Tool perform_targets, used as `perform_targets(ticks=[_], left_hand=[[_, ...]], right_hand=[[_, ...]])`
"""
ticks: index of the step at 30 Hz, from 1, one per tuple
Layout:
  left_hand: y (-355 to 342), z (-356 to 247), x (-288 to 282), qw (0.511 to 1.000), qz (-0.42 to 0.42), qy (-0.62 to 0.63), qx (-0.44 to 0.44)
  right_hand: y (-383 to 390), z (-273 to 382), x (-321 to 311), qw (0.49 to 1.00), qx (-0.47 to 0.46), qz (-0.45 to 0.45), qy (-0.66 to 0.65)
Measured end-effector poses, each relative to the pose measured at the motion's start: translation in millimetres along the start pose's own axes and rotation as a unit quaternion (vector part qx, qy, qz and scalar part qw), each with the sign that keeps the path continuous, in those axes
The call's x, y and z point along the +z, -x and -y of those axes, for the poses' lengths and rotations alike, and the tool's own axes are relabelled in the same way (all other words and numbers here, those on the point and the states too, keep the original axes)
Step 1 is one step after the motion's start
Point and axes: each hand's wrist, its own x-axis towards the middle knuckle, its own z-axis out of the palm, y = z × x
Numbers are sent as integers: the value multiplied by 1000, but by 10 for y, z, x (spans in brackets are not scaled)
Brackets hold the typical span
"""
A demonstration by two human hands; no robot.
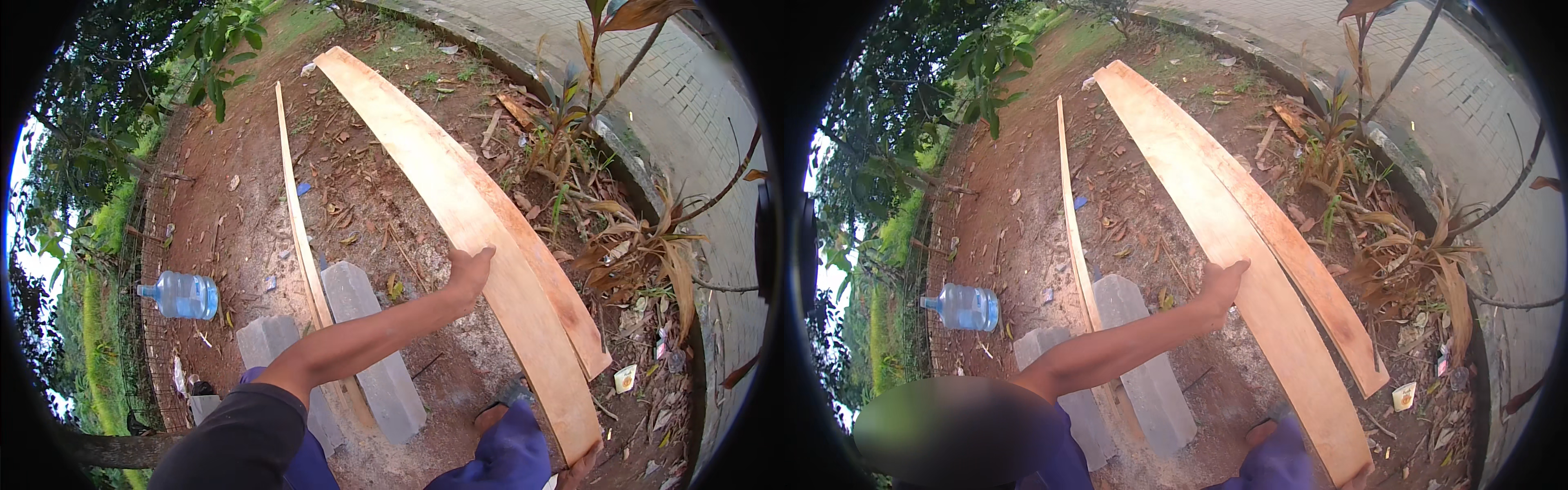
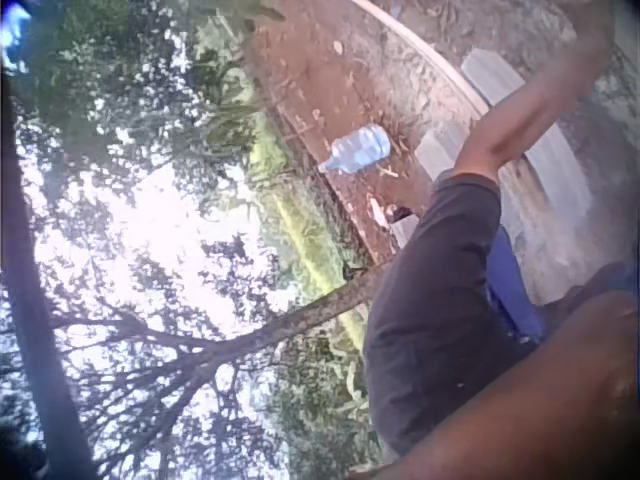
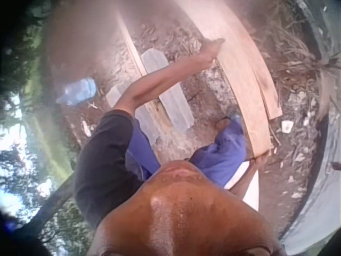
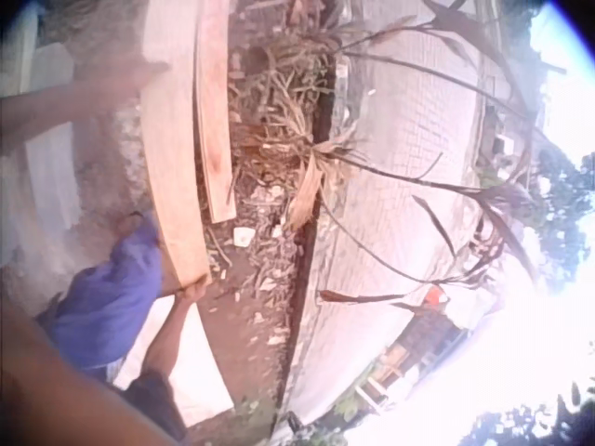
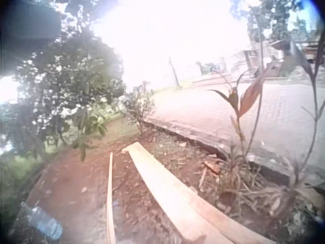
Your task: The person uses a machete to split a long wooden plank lengthwise on a concrete block. After splitting, the person lifts and moves the separated pieces aside.
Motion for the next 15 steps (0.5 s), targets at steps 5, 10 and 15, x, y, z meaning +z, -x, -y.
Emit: perform_targets(ticks=[5, 10, 15], left_hand=[[-74, -37, 554, 996, -84, -11, -26], [-555, 91, 894, 979, -200, -37, -20], [-1178, 350, 975, 976, -213, -13, -46]], right_hand=[[-263, 182, -503, 993, -31, 46, 100], [-428, 625, -337, 999, 43, 8, 2], [-510, 916, -159, 985, 37, -124, 112]])
